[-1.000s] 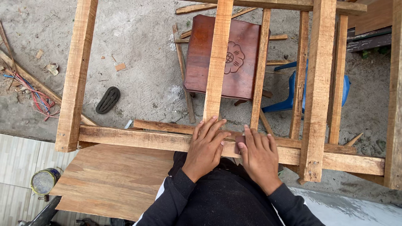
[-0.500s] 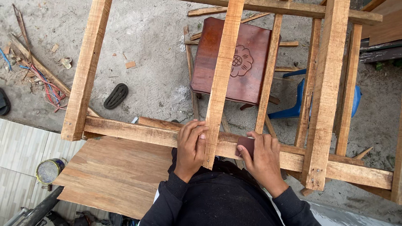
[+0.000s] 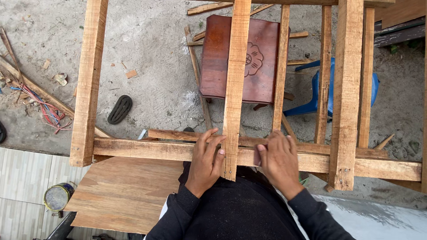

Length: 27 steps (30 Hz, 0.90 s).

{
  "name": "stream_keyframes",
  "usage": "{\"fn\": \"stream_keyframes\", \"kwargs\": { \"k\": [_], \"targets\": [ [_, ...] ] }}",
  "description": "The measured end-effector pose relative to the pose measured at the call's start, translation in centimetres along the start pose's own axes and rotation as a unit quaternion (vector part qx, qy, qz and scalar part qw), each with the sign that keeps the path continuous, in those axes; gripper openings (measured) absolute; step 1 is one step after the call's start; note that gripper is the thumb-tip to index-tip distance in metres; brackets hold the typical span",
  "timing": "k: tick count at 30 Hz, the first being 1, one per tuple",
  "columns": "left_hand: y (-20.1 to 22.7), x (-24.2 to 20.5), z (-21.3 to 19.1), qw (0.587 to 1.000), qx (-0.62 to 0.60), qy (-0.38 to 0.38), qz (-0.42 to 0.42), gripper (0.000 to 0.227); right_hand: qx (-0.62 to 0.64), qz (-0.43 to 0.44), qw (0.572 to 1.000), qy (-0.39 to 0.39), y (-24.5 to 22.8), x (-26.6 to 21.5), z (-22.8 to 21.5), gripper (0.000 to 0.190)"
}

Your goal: The person sands the surfaces and edges of a wooden frame structure using a piece of sandpaper.

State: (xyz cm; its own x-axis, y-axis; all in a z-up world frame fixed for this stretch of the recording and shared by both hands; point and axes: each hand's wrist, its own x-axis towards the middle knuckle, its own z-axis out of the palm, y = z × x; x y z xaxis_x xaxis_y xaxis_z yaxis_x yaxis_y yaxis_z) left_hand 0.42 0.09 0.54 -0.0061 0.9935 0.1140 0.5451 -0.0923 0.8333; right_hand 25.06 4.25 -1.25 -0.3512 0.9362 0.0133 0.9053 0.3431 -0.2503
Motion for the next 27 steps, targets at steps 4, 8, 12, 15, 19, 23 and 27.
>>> {"fn": "stream_keyframes", "kwargs": {
  "k": [4, 8, 12, 15, 19, 23, 27],
  "targets": [
    [0.9, 1.0, 1.3, 0.997, 0.034, -0.005, 0.071, 0.031, -0.01, -0.002, 1.0, -0.01, -1.6, 0.7, -0.4, 0.04],
    [1.4, 1.4, 2.5, 0.994, 0.061, -0.004, 0.086, 0.029, -0.015, 0.034, 0.998, -0.05, 0.4, 0.6, -3.3, 0.04],
    [0.9, 1.1, 2.8, 0.995, 0.066, 0.01, 0.071, 0.029, 0.035, 0.068, 0.975, -0.208, -0.8, 3.3, -2.7, 0.037],
    [0.8, 1.0, 3.0, 0.997, 0.055, 0.017, 0.059, 0.027, 0.048, -0.001, 0.986, -0.159, -3.6, 4.0, -2.1, 0.033],
    [0.3, 1.1, 3.1, 0.996, 0.053, 0.017, 0.067, 0.026, 0.021, 0.018, 0.966, -0.259, -2.2, 5.8, -3.1, 0.032],
    [0.4, 0.8, 3.3, 0.997, 0.044, 0.016, 0.056, 0.026, 0.003, -0.024, 0.963, -0.27, -2.4, 6.2, -2.5, 0.036],
    [0.6, 0.9, 2.9, 0.997, 0.046, 0.007, 0.062, 0.028, 0.032, 0.029, 0.931, -0.362, -1.9, 6.7, -2.5, 0.039]
  ]
}}
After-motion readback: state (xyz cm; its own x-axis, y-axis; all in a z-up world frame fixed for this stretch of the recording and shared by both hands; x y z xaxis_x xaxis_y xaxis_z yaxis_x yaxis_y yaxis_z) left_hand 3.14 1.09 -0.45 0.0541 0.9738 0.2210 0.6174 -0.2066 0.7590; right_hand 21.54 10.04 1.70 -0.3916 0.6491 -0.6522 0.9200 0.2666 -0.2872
